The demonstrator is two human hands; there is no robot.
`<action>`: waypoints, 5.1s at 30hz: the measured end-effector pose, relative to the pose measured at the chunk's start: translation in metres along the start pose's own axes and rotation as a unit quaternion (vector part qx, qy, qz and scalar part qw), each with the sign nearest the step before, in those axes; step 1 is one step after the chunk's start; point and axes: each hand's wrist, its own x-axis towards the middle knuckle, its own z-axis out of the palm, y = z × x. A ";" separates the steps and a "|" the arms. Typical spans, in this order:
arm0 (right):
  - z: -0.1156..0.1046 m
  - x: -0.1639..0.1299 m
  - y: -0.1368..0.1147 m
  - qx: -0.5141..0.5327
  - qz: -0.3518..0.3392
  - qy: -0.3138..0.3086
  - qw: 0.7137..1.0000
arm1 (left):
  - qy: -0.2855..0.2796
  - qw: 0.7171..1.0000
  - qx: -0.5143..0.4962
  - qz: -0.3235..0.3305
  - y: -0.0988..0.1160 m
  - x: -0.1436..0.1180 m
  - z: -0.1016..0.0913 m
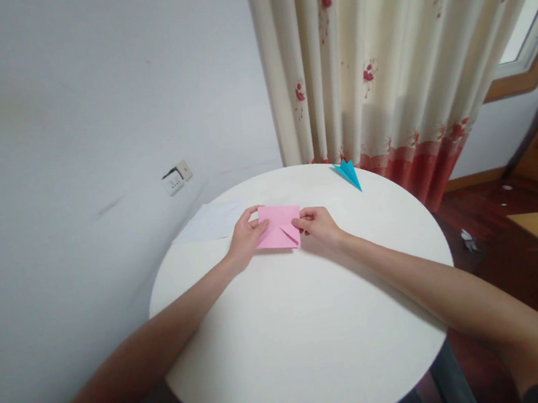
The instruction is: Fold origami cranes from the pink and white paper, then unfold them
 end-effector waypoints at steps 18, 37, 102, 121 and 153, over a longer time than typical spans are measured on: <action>-0.001 0.003 0.000 0.006 -0.049 0.024 0.998 | -0.065 0.941 0.251 0.215 0.002 0.001 -0.005; 0.002 -0.001 -0.004 0.053 -0.111 -0.012 0.992 | 0.076 0.949 0.220 0.211 0.012 0.001 -0.004; -0.007 0.005 0.002 0.131 0.114 0.009 0.985 | -0.078 0.995 0.010 0.056 0.009 -0.003 0.001; -0.003 0.002 0.005 0.154 0.125 -0.035 0.979 | -0.052 0.997 0.039 0.046 0.005 -0.005 0.006; -0.004 0.004 -0.006 -0.113 -0.160 0.044 0.980 | -0.025 0.908 0.307 0.284 0.005 0.007 -0.014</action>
